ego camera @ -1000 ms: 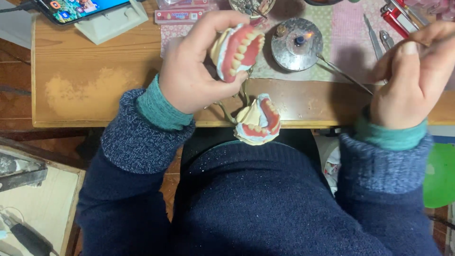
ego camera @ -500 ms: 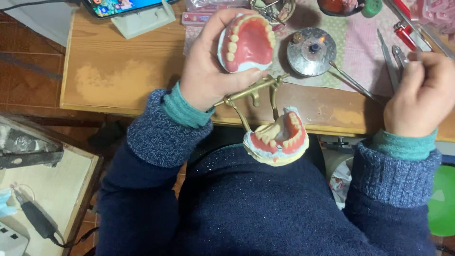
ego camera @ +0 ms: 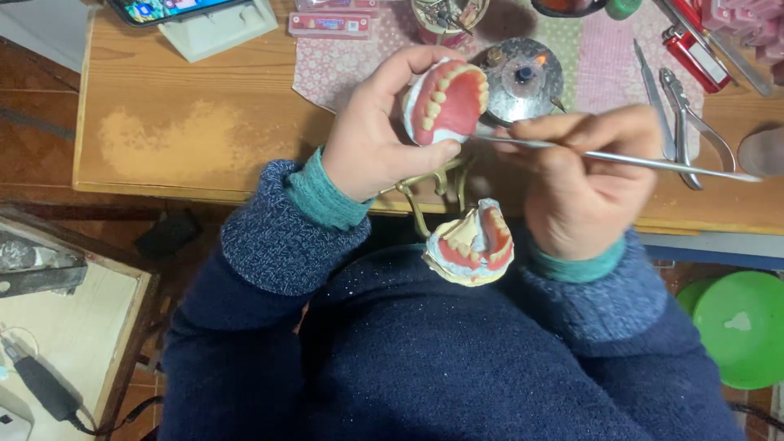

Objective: The recorder is applying material and shaping the surface of a set of dentures mounted on a dental articular model.

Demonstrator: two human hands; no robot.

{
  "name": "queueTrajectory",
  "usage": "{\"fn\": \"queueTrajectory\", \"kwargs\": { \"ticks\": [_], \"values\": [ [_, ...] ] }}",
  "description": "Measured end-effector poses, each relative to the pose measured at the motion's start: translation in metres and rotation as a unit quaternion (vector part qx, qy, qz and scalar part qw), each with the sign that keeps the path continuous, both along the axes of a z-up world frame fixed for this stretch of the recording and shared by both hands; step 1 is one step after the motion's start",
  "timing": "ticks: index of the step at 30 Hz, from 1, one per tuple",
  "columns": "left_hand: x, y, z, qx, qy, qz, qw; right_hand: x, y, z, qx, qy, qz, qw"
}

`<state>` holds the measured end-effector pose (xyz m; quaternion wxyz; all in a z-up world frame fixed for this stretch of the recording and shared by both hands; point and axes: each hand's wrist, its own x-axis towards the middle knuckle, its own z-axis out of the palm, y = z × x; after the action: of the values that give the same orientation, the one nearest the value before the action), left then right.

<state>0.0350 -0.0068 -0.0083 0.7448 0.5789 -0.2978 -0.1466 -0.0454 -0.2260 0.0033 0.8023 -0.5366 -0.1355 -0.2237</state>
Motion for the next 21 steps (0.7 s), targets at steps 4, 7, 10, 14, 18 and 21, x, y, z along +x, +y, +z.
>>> {"fn": "queueTrajectory", "kwargs": {
  "ticks": [4,7,10,14,18,21],
  "values": [
    [-0.001,-0.001,0.0,0.05,-0.059,0.018,0.997,0.002,0.018,-0.011,0.03,0.038,0.032,0.998],
    [0.0,-0.001,-0.003,0.04,-0.048,0.012,0.998,0.006,0.023,-0.014,0.039,0.052,0.03,0.997],
    [0.001,0.001,-0.002,0.032,-0.052,0.007,0.998,0.009,0.025,-0.016,0.05,0.052,0.035,0.997],
    [0.001,0.001,0.0,0.03,-0.044,-0.005,0.999,0.01,0.026,-0.017,0.058,0.049,0.043,0.996],
    [0.002,0.003,0.001,0.049,-0.069,-0.005,0.996,0.011,0.026,-0.017,0.06,0.037,0.046,0.996],
    [0.002,0.003,-0.002,0.03,-0.062,-0.012,0.998,0.01,0.025,-0.018,0.054,0.043,0.043,0.997]
  ]
}}
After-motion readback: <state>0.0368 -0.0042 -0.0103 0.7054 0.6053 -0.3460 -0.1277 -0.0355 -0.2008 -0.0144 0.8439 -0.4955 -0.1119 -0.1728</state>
